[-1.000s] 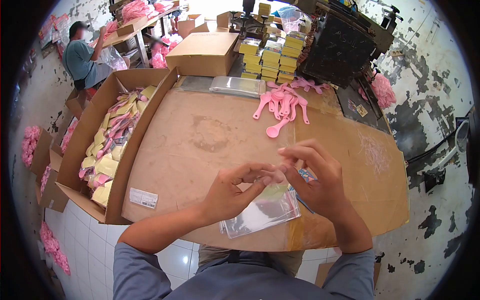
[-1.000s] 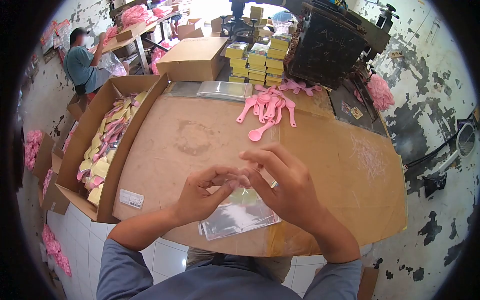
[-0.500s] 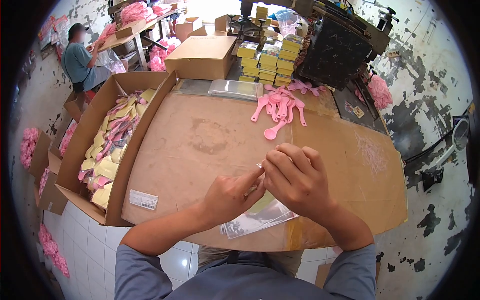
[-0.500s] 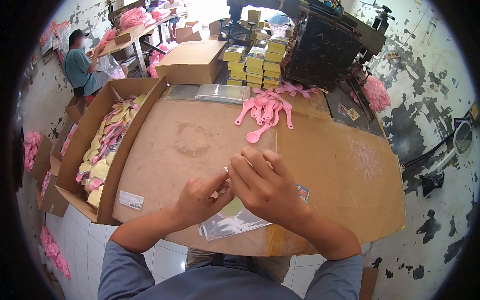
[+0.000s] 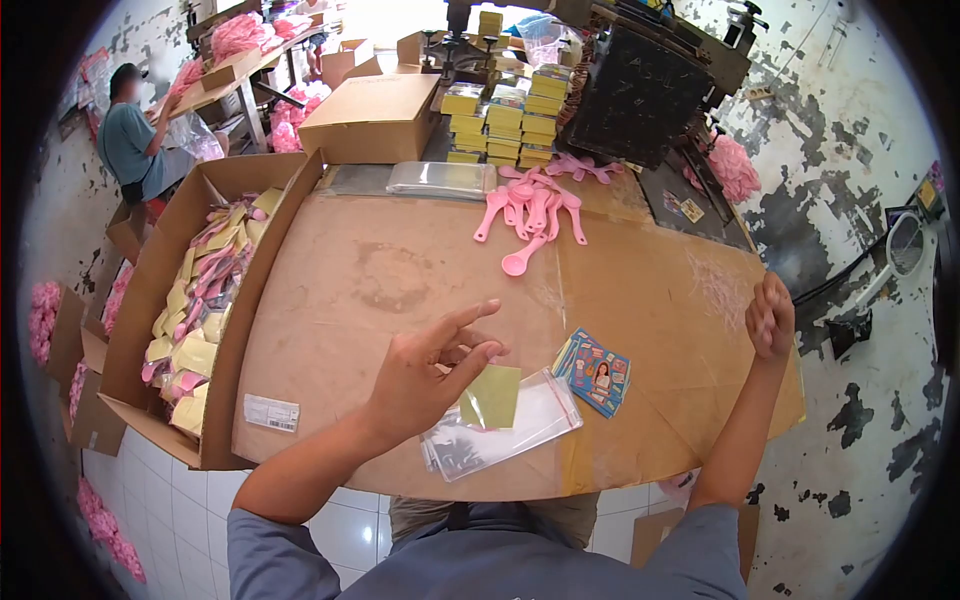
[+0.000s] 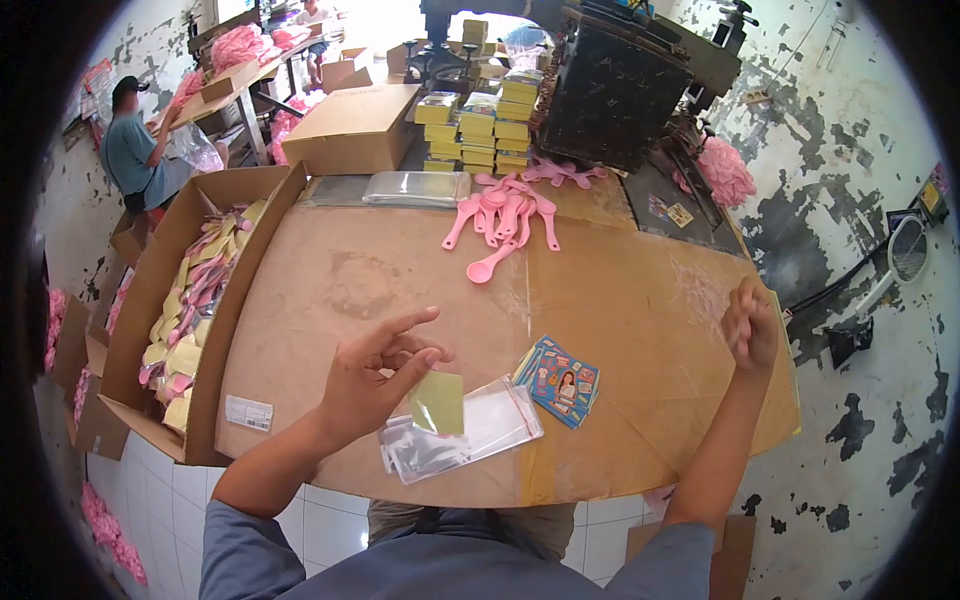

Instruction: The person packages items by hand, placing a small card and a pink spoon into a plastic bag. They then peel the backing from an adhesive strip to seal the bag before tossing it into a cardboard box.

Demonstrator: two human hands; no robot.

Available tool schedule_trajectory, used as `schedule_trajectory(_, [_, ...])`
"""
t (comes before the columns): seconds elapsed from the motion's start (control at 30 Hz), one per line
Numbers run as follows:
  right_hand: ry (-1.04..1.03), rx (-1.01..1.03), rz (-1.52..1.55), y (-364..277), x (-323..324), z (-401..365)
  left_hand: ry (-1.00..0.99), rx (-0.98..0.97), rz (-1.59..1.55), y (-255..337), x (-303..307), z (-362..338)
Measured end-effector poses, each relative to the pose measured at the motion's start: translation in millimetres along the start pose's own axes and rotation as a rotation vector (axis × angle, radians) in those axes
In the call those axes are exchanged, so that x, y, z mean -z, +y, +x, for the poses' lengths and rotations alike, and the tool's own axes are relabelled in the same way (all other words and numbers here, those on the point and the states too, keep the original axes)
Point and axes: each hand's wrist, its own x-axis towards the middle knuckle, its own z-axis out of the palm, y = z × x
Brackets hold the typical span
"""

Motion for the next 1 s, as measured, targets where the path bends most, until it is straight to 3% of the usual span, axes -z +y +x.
schedule_trajectory(0.03, [0.237,-0.042,-0.349,18.9,43.3,-13.8,-0.009,0.003,-0.001,0.2,-0.5,-0.3])
schedule_trajectory(0.1, [0.386,-0.066,-1.661,63.6,113.0,-45.4,-0.023,0.031,-0.012,1.3,-2.4,-1.3])
schedule_trajectory(0.13, [0.44,-0.552,-2.215,46.4,56.3,-48.7,-0.031,0.046,-0.013,1.7,-2.1,-0.9])
schedule_trajectory(0.23, [0.646,-0.234,-1.754,27.8,27.3,-42.9,-0.041,0.072,-0.009,-0.9,-3.3,1.0])
schedule_trajectory(0.33, [0.57,-0.029,-1.566,16.1,-41.5,-22.6,-0.006,0.127,-0.193,-11.6,-10.5,3.6])
schedule_trajectory(0.4, [0.35,0.026,-1.247,10.2,-111.2,-2.0,-0.007,0.184,-0.244,-15.7,-13.1,5.0])
schedule_trajectory(0.47, [-0.014,-0.11,-0.848,14.5,-166.6,7.1,-0.015,0.235,-0.279,-18.0,-14.1,5.2])
schedule_trajectory(0.53, [-0.273,-0.039,-0.696,23.5,-218.5,14.0,-0.034,0.274,-0.302,-19.5,-15.1,6.0])
schedule_trajectory(0.6, [-0.351,0.033,-0.54,27.9,-259.7,20.4,-0.058,0.25,-0.343,-22.4,-14.9,5.5])
schedule_trajectory(0.73, [-0.383,-0.255,-0.188,56.9,-274.9,36.2,-0.042,0.188,-0.352,-24.5,-16.5,3.5])
schedule_trajectory(0.8, [-0.378,-0.349,-0.055,63.1,-273.4,41.4,-0.044,0.251,-0.34,-27.8,-13.3,3.6])
schedule_trajectory(1.0, [-0.295,-0.339,0.044,72.7,-274.0,38.7,-0.024,0.274,-0.333,-31.9,-15.4,2.3])
